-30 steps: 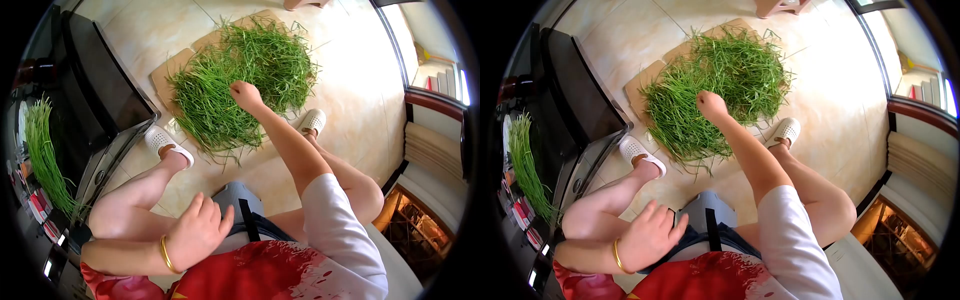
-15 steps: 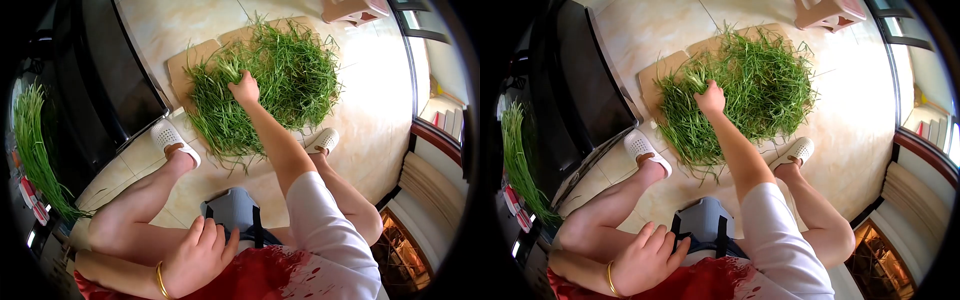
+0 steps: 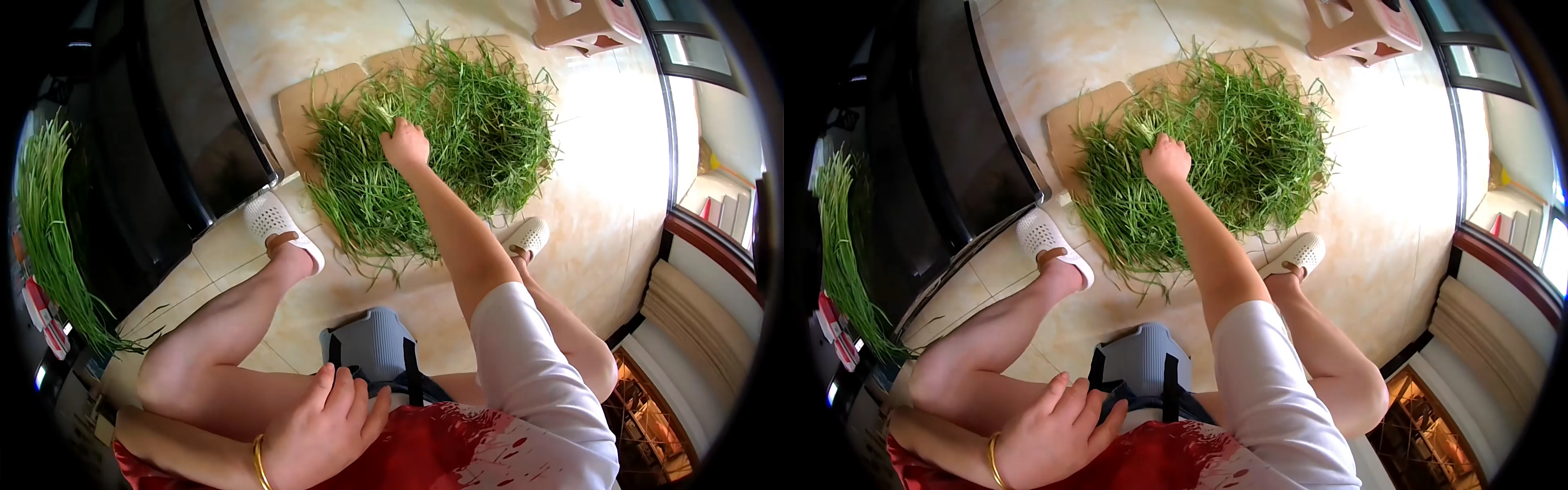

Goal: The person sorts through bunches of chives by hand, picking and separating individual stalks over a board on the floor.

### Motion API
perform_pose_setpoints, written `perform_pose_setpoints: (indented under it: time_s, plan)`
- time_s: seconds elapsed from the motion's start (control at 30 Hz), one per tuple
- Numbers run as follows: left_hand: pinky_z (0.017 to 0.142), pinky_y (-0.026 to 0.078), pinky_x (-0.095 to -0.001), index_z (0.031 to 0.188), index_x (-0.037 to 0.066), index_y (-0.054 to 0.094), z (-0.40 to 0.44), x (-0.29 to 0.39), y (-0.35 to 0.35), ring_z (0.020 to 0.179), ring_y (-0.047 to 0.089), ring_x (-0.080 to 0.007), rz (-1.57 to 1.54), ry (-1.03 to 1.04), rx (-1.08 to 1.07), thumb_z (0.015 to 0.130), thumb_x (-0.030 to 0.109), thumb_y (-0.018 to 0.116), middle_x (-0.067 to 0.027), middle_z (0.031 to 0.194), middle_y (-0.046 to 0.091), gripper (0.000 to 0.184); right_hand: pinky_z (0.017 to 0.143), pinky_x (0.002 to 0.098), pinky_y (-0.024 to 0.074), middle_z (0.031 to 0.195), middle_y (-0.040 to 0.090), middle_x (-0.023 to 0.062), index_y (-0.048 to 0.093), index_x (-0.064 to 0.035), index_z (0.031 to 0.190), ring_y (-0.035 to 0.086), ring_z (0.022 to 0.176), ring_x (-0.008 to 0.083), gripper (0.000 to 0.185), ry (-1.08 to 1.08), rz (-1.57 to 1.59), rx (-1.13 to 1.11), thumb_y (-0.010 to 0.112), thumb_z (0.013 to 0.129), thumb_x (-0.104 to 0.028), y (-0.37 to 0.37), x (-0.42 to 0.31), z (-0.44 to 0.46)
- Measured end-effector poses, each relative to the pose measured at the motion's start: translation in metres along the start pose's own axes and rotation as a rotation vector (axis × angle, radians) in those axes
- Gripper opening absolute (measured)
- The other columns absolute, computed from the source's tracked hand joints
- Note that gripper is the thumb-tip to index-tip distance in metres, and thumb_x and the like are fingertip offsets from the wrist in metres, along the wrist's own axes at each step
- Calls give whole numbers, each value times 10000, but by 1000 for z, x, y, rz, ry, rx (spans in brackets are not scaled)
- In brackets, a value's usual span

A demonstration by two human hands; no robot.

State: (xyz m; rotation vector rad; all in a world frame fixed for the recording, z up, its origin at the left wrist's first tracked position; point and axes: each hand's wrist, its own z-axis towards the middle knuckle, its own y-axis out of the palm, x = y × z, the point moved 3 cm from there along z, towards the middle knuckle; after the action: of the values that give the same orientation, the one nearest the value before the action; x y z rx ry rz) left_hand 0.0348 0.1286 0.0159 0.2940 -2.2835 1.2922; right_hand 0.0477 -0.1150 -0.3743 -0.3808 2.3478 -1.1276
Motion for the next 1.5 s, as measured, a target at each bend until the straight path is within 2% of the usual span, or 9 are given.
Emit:
perform_pose_setpoints:
  time_s: [0.23,0.37,0.6,0.67,0.8,0.93,1.1,1.27,1.5]
  plan:
    - [1037,312,-454,1223,53,555,-2,-4,-4,1092,491,-310,14,3,-61,873,176,427,-170,1081,570,392,922,394,428,1137,560,120,549,-22,1078,493,1119,250,567,79,-186,140,669,776,-485,12,-27,10]
    - [1035,313,-459,1219,54,558,-5,-4,-6,1089,490,-313,5,5,-54,875,185,430,-171,1088,569,390,916,390,435,1127,556,79,630,-76,1037,496,1088,257,465,15,-147,204,715,733,-418,3,-10,15]
    - [1037,326,-465,1224,37,541,-9,2,-4,1104,488,-331,20,17,-27,888,191,415,-178,1102,567,390,937,376,418,1175,551,67,587,-8,1090,479,1115,262,451,-187,291,513,714,720,-233,-29,29,-36]
    - [1038,329,-465,1225,32,537,-11,5,0,1107,490,-336,29,19,-15,890,191,412,-180,1106,567,391,962,356,377,1205,543,57,526,-18,1167,472,1120,218,453,-24,1193,66,678,769,-174,-24,40,-41]
    - [1035,338,-464,1215,27,535,-14,8,0,1103,495,-343,39,14,19,887,194,413,-184,1110,570,388,978,336,342,1153,563,63,473,-49,1206,480,1089,189,466,82,1504,83,652,777,-92,-20,53,-46]
    - [1032,342,-463,1207,23,537,-16,14,5,1101,495,-344,62,-16,85,881,191,416,-183,1113,570,386,974,332,342,1150,566,67,454,-59,1226,483,1083,189,490,119,1552,41,657,782,-99,-22,55,-47]
    - [997,367,-463,1180,25,553,-17,11,7,1043,514,-329,86,46,83,859,190,447,-169,1041,576,376,836,316,429,1031,604,44,563,-39,1128,552,923,162,398,153,1068,61,725,781,-148,-34,44,-53]
    - [963,392,-463,1152,27,570,-19,8,12,985,532,-314,136,88,101,836,190,478,-156,969,583,367,913,301,387,1093,610,40,610,-19,1092,538,1006,147,289,-13,1356,85,683,829,-113,-63,31,-74]
    - [935,406,-454,1130,25,578,-22,17,18,936,555,-286,260,153,90,849,199,480,-123,893,610,345,820,277,455,957,657,30,652,-35,1014,571,891,104,157,-287,1160,120,594,889,-111,-128,3,-131]
